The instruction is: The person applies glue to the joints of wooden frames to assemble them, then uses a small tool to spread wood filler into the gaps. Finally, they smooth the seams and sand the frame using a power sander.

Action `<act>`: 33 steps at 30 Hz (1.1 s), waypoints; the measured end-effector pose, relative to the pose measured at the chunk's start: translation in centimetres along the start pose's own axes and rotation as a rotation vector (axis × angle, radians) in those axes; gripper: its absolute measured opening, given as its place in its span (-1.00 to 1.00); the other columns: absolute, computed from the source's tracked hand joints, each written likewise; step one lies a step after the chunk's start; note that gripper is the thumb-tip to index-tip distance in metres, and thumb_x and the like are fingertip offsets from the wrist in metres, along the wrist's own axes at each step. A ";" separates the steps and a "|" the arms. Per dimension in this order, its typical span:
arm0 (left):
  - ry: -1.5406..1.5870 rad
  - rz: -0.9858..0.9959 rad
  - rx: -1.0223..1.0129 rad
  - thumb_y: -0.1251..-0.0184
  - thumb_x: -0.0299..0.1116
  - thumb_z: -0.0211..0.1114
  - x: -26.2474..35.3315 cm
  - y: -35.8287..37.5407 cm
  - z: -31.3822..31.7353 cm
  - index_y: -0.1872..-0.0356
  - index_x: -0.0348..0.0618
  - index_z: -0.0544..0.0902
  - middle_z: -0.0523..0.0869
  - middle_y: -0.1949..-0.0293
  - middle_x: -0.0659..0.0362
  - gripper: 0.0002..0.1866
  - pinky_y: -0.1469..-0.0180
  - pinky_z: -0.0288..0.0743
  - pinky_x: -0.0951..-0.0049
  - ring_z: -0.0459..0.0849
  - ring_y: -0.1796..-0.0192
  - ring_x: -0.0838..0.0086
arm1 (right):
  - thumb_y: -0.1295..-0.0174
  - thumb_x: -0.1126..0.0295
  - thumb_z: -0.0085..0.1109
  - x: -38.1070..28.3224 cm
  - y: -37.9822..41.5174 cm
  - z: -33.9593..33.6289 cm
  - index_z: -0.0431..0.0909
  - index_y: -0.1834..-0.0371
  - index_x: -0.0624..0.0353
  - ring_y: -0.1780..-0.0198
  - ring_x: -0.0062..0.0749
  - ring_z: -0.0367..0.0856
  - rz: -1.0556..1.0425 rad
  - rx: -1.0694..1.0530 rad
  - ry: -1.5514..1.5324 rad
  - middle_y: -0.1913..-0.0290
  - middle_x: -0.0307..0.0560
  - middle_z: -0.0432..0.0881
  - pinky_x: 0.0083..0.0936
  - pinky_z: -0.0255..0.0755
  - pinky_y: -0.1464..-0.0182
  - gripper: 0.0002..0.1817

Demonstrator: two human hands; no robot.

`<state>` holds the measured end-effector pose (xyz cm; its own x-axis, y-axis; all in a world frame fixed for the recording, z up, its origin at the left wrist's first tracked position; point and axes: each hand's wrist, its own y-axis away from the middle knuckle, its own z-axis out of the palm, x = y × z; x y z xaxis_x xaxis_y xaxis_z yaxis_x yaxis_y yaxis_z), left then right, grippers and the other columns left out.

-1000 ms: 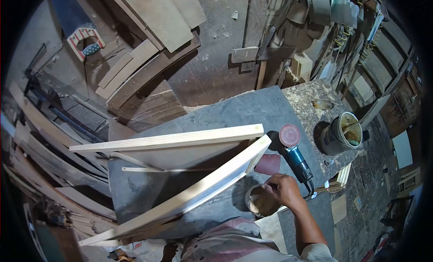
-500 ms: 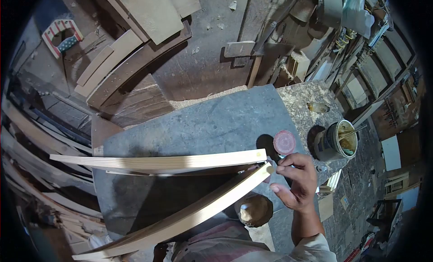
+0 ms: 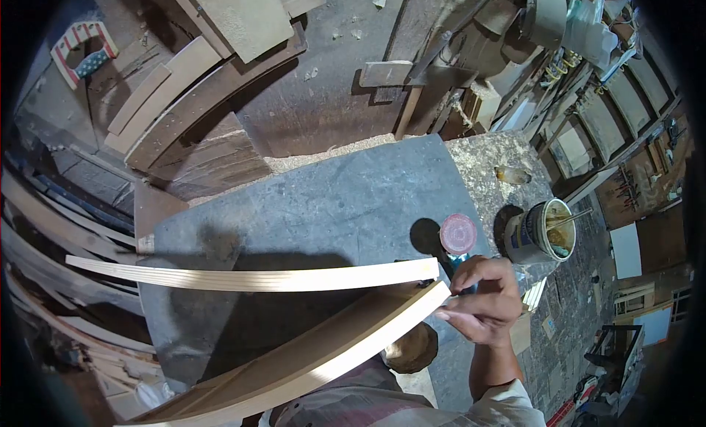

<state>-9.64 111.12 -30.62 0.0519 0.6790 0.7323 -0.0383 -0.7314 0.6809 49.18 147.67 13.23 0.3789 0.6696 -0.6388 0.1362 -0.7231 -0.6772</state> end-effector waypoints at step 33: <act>-0.615 0.250 0.006 -0.41 -0.28 0.32 19.9 4.9 3.4 -0.05 -0.21 0.69 0.78 0.08 0.07 -0.70 0.11 0.62 0.27 0.74 0.11 0.31 | -0.17 0.44 0.23 30.8 22.1 -37.4 0.56 -0.32 0.09 -0.20 0.03 0.67 0.766 -0.034 1.086 -0.19 0.17 0.69 -0.21 0.51 -0.22 -0.44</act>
<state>-5.36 120.85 -12.77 0.6020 0.3300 0.7271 -0.1176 -0.8640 0.4895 98.10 145.94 -7.78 0.9012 -0.3687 -0.2277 -0.4211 -0.8689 -0.2600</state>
